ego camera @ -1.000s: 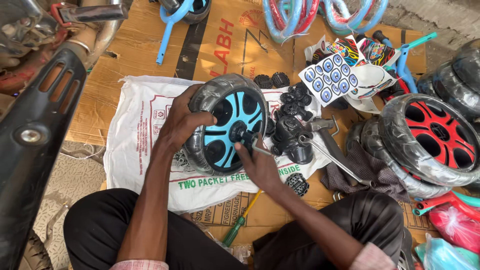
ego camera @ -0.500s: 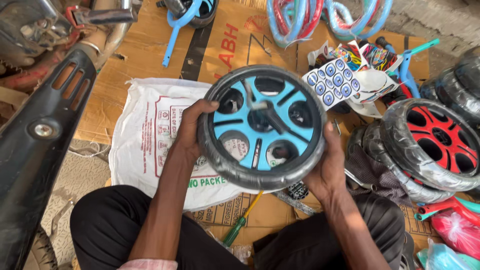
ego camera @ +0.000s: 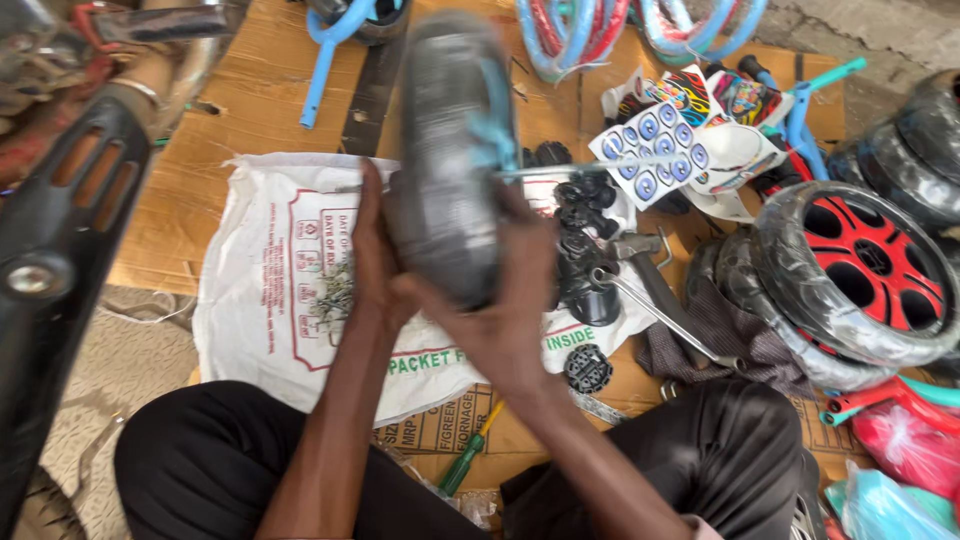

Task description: The person sits on the ground assembling a small spoked wheel, fitting an axle bolt through the hub, adding washers and black plastic components, tapping parts with a hammer, and tightening the axle with a screwdriver and a hex key. They hold the wheel steady with one hand while working the fasteners with the other.

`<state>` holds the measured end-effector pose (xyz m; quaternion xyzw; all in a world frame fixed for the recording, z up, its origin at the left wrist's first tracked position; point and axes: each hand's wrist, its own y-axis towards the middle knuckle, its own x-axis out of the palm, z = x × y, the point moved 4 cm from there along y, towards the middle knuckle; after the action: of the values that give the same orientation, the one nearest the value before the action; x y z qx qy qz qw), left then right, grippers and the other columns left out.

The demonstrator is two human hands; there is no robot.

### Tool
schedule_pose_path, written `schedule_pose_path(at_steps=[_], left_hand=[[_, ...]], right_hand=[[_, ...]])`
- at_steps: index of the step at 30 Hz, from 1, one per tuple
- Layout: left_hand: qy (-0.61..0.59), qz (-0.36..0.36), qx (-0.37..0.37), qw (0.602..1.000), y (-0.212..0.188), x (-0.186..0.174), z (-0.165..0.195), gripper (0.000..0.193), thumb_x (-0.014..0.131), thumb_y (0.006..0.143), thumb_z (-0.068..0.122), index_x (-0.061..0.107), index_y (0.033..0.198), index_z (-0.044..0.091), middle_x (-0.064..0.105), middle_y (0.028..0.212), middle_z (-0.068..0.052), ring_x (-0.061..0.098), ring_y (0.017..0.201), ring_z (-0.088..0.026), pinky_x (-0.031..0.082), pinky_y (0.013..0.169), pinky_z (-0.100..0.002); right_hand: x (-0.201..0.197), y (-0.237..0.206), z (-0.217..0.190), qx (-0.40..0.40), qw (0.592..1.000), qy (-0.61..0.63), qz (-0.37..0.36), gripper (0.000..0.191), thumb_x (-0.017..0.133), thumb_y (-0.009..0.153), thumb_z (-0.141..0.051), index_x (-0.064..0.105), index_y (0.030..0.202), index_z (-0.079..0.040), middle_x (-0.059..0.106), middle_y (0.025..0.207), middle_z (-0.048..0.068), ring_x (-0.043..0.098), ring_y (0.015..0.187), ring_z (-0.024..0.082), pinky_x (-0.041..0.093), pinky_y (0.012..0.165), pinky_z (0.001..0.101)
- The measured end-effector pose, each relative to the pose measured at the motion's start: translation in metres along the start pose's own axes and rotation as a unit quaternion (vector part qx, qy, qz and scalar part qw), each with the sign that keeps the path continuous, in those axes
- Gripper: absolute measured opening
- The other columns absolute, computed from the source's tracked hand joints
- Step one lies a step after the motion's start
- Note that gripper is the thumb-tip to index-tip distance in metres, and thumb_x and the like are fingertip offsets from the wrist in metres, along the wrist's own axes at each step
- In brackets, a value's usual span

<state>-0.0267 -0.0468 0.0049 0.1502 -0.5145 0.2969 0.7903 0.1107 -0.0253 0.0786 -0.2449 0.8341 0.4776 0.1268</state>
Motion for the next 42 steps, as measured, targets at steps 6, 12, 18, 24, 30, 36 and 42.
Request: schedule_pose_path(at_steps=[6,12,18,24,30,36,42], left_hand=[[-0.052,0.046,0.043,0.997,0.014,-0.027,0.020,0.058,0.054,0.101,0.042,0.051,0.140,-0.001,0.060,0.128,-0.013,0.055,0.119,-0.024,0.045,0.102,-0.041],[-0.014,0.096,0.045,0.994,0.019,-0.082,0.017,0.053,0.053,0.101,0.040,0.053,0.136,-0.001,0.061,0.123,-0.013,0.057,0.110,-0.023,0.047,0.095,-0.040],[0.008,0.115,0.047,0.992,0.034,-0.102,0.016,0.049,0.051,0.102,0.037,0.055,0.132,-0.002,0.063,0.117,-0.014,0.059,0.102,-0.023,0.049,0.087,-0.038],[0.013,0.120,0.045,0.992,0.058,-0.102,0.011,0.046,0.050,0.102,0.035,0.057,0.128,-0.002,0.064,0.111,-0.014,0.062,0.094,-0.023,0.051,0.080,-0.037],[0.029,0.162,0.037,0.986,0.053,-0.131,-0.006,0.042,0.049,0.102,0.032,0.059,0.124,-0.002,0.066,0.105,-0.014,0.064,0.086,-0.022,0.053,0.073,-0.035],[0.030,0.208,0.047,0.976,0.044,-0.144,-0.035,0.040,0.048,0.102,0.030,0.061,0.120,-0.003,0.067,0.099,-0.014,0.066,0.078,-0.022,0.055,0.066,-0.034],[0.017,0.197,0.091,0.976,0.041,-0.138,-0.039,0.037,0.047,0.102,0.027,0.063,0.116,-0.003,0.069,0.093,-0.015,0.068,0.070,-0.021,0.057,0.058,-0.032]], right_hand=[[0.030,-0.018,0.001,-0.050,0.984,0.037,-0.165,0.069,0.085,0.087,-0.031,0.054,0.140,0.000,0.038,0.156,0.026,0.049,0.135,0.042,0.049,0.108,0.0500],[0.017,-0.064,0.083,0.014,0.983,-0.060,-0.171,0.010,0.066,0.101,-0.003,0.070,0.110,-0.004,0.070,0.107,0.013,0.063,0.096,0.030,0.050,0.087,0.0447],[0.015,-0.047,0.187,0.150,0.947,-0.222,-0.175,0.025,0.069,0.092,-0.013,0.064,0.113,0.000,0.068,0.108,0.018,0.059,0.102,0.036,0.046,0.089,0.0505],[0.030,-0.031,0.219,0.161,0.939,-0.234,-0.196,0.054,0.083,0.074,-0.023,0.063,0.119,0.000,0.065,0.110,0.022,0.056,0.105,0.041,0.043,0.083,0.0563],[0.010,-0.055,0.233,0.312,0.939,-0.060,-0.131,0.032,0.074,0.092,-0.016,0.067,0.121,-0.005,0.072,0.111,0.016,0.072,0.102,0.029,0.058,0.089,0.0420],[-0.020,-0.041,0.218,0.557,0.761,0.328,0.052,0.026,0.052,0.101,-0.013,0.051,0.125,-0.002,0.068,0.116,0.018,0.071,0.107,0.030,0.060,0.085,0.0405],[-0.033,-0.012,0.175,0.476,0.684,0.550,0.050,0.028,0.049,0.105,-0.012,0.054,0.127,0.005,0.066,0.121,0.019,0.066,0.118,0.032,0.051,0.104,0.0396]])
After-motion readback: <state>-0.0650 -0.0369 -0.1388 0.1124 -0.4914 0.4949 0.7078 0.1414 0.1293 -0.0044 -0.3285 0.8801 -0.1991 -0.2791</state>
